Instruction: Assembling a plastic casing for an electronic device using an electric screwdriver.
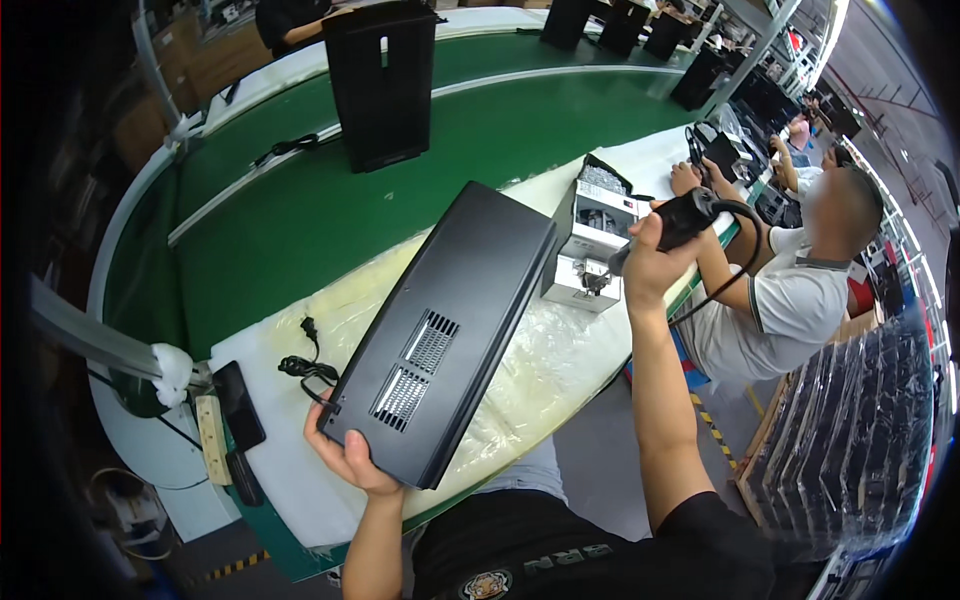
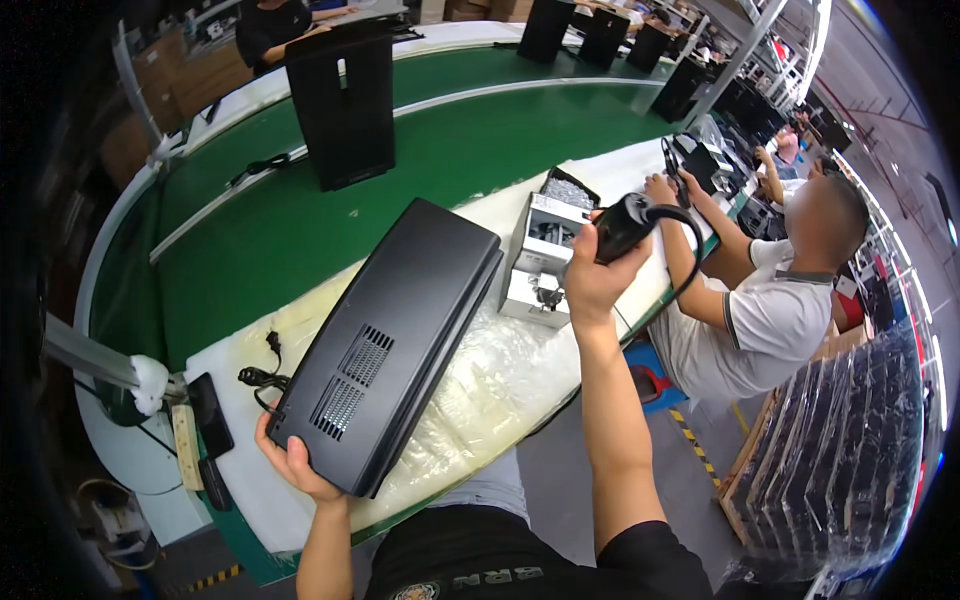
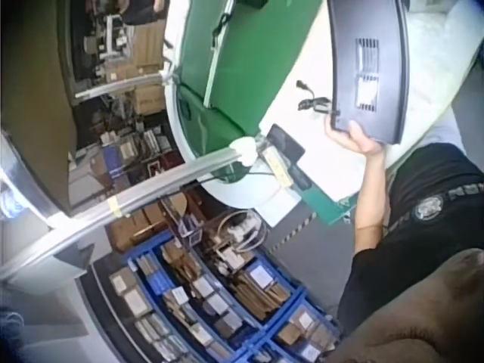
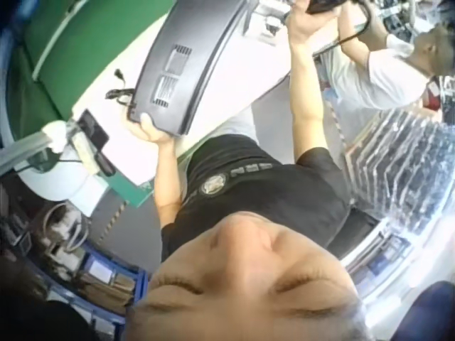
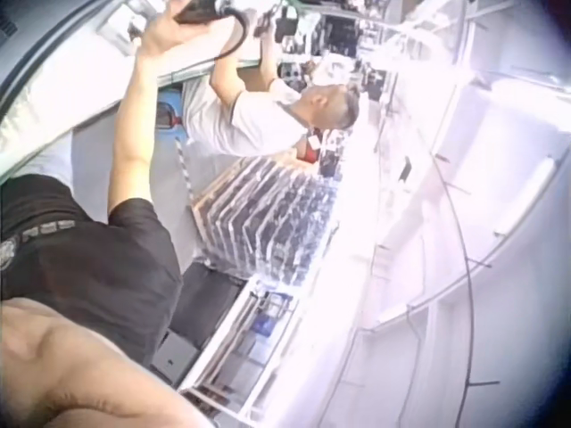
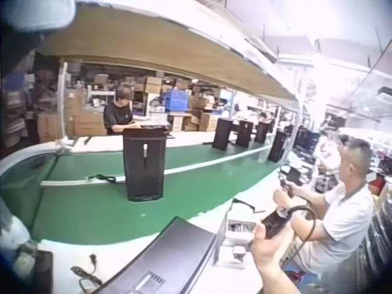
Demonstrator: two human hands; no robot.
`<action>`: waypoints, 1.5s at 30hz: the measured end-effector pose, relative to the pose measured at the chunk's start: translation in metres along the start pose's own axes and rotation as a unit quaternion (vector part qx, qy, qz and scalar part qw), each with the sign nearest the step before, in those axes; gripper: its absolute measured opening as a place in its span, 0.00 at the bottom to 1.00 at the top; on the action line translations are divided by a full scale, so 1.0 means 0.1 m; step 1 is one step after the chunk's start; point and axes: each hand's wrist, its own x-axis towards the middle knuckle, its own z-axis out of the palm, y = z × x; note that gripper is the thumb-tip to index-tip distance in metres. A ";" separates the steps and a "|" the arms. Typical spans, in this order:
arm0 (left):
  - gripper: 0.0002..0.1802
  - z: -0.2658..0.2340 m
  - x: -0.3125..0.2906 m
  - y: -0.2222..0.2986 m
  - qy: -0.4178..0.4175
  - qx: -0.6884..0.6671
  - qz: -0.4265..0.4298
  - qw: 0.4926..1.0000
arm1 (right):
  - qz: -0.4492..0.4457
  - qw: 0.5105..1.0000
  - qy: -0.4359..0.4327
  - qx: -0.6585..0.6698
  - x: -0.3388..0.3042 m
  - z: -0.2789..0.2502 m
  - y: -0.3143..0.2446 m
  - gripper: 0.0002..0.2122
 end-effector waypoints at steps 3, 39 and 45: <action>0.33 0.05 0.02 0.05 0.008 -0.007 0.005 1.000 | 0.035 0.998 -0.040 -0.023 -0.16 -0.15 0.24 0.27; 0.29 -0.22 0.04 -0.05 -0.006 0.015 0.041 0.999 | 0.057 0.728 -0.423 0.536 -0.76 1.87 -2.61 0.35; 0.29 -0.24 0.02 -0.09 -0.002 0.015 0.043 0.999 | 0.087 0.709 -0.419 0.560 -0.80 1.87 -2.65 0.25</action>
